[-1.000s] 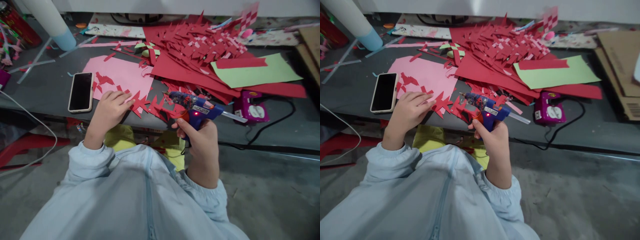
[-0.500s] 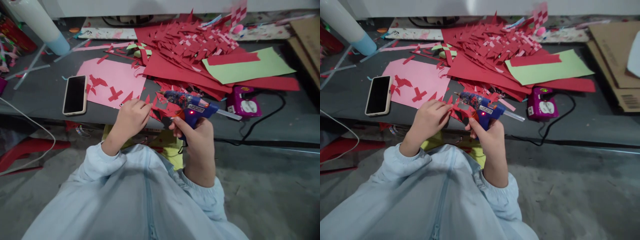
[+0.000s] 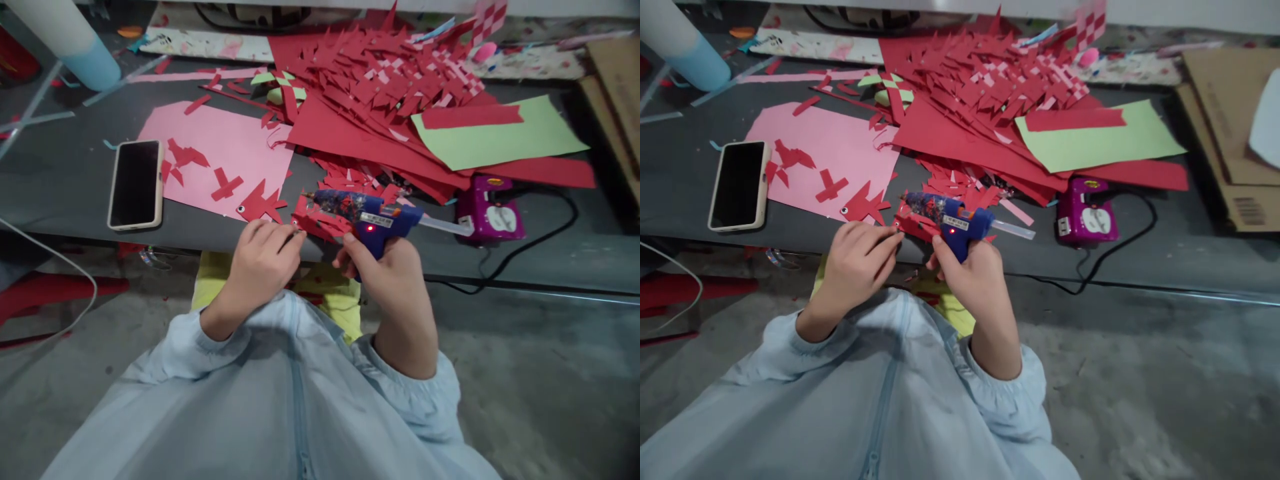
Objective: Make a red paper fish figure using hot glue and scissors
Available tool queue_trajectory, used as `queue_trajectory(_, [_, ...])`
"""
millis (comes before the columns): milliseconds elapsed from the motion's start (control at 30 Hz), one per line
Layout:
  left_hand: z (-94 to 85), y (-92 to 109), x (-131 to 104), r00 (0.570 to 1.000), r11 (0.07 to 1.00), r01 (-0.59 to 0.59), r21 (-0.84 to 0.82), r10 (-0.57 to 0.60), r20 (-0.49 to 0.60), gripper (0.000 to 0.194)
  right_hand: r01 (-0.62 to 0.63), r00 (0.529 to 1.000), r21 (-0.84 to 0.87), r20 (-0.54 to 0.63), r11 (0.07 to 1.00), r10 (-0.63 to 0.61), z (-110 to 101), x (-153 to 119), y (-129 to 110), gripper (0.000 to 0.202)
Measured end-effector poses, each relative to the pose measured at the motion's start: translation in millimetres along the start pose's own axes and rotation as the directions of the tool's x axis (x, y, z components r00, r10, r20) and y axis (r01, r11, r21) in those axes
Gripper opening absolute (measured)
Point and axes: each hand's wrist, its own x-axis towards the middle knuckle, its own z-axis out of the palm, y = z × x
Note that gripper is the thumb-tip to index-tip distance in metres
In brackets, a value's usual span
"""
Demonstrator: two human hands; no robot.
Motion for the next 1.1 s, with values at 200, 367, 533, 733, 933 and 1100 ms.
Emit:
queue_trajectory(200, [-0.4, -24.7, -6.3, 0.985, 0.989, 0.147, 0.001, -0.146, -0.095, 0.023, 0.004, 0.998, -0.233, 0.068, 0.972, 0.012, 4.5, 0.0, -11.2, 0.057])
queue_trajectory(367, [11.0, -38.9, -5.8, 0.979, 0.988, 0.147, -0.037, -0.151, -0.134, 0.022, -0.061, 0.997, -0.246, 0.021, 0.967, 0.068, 4.9, -0.1, -20.8, 0.062])
queue_trajectory(533, [15.5, -43.7, -6.2, 0.977, 0.985, 0.157, -0.070, -0.165, -0.132, 0.019, -0.130, 0.992, -0.181, -0.026, 0.975, 0.127, 8.1, -1.3, -30.1, 0.054])
queue_trajectory(733, [13.8, -41.1, -5.7, 0.972, 0.974, 0.202, -0.106, -0.212, -0.100, 0.024, -0.095, 0.995, -0.306, -0.055, 0.947, 0.082, 13.8, -2.5, -35.1, 0.056])
queue_trajectory(933, [11.7, -41.5, -4.1, 0.972, 0.964, 0.228, -0.135, -0.234, -0.030, 0.024, -0.027, 1.000, -0.440, -0.018, 0.898, 0.021, 18.4, -2.7, -41.5, 0.059])
queue_trajectory(1100, [12.2, -41.9, -6.3, 0.971, 0.958, 0.224, -0.179, -0.235, -0.047, 0.026, -0.016, 1.000, -0.490, -0.019, 0.871, 0.008, 19.4, -2.1, -45.1, 0.060])
